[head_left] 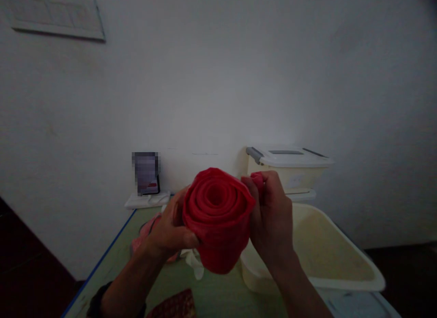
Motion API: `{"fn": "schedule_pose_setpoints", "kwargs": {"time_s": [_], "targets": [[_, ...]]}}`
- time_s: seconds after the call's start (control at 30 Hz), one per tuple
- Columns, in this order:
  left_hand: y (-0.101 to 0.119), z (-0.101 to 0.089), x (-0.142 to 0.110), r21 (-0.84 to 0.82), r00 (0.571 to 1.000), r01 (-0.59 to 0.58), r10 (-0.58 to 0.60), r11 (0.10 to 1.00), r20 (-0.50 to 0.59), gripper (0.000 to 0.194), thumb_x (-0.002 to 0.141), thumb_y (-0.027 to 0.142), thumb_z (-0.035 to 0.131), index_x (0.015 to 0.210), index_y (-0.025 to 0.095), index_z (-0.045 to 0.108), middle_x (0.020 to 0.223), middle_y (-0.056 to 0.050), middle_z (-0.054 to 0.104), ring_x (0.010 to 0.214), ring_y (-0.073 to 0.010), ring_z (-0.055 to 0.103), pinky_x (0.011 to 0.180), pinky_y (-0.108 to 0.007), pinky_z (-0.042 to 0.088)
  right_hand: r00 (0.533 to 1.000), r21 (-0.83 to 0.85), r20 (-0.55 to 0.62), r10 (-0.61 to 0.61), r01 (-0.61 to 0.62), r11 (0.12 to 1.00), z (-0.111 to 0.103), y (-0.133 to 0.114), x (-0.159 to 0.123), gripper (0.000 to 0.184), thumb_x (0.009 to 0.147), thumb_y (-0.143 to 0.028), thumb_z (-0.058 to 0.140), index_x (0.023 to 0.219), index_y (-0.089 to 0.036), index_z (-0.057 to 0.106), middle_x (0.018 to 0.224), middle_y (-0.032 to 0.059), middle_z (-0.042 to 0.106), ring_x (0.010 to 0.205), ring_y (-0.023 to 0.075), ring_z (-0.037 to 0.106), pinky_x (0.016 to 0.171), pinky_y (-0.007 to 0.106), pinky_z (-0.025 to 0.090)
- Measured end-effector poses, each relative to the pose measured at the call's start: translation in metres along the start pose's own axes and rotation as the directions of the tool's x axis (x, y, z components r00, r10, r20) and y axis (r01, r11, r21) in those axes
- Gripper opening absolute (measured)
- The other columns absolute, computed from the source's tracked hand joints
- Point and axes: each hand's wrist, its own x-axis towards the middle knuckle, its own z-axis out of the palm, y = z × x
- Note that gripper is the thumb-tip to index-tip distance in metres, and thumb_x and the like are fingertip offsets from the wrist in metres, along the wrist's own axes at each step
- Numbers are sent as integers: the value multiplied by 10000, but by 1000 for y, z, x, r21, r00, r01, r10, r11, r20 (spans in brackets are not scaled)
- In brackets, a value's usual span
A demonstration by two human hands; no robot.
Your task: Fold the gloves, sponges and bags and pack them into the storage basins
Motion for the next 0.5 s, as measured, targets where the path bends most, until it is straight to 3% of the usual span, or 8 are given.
{"fn": "schedule_pose_setpoints", "kwargs": {"time_s": [0.13, 0.2, 0.27, 0.4, 0.5], "targets": [[11, 13, -3, 127, 992, -37, 21, 991, 125, 702, 583, 310, 809, 1231, 243, 549, 1176, -74, 642, 1100, -316, 581, 941, -388, 484, 1000, -148, 2, 29, -28, 989, 1, 3, -3, 155, 874, -359, 491, 780, -237, 472, 535, -47, 565, 485, 140, 551, 437, 201, 313], [15, 22, -6, 266, 995, -53, 29, 963, 95, 802, 566, 187, 813, 1287, 260, 469, 1208, -58, 622, 1094, -275, 584, 949, -344, 475, 1000, -188, 17, 26, -23, 982, 2, 4, -5, 169, 873, -384, 486, 782, -243, 498, 528, -42, 571, 506, 162, 577, 449, 211, 318], [17, 29, -7, 348, 999, -40, 34, 937, 23, 798, 524, 111, 818, 1238, 258, 492, 1168, -39, 644, 1063, -248, 599, 922, -303, 487, 999, -206, 48, 14, -4, 979, 3, 5, -7, 149, 869, -373, 494, 794, -248, 523, 550, -40, 590, 521, 167, 587, 466, 219, 328], [15, 33, -6, 258, 995, 42, -17, 965, -99, 480, 553, 225, 800, 998, 202, 623, 973, -42, 710, 908, -262, 654, 799, -332, 539, 998, -195, 65, -20, 32, 980, -1, 5, -3, 103, 859, -308, 521, 787, -235, 531, 568, -46, 588, 496, 137, 553, 473, 215, 335], [9, 29, -5, 79, 990, 104, -96, 991, -102, 457, 564, 370, 761, 962, 170, 660, 910, -76, 719, 898, -319, 661, 792, -407, 544, 999, -133, -26, -39, 35, 990, -9, 4, 5, 160, 842, -310, 573, 735, -213, 506, 565, -62, 549, 478, 94, 495, 484, 194, 348]]}}
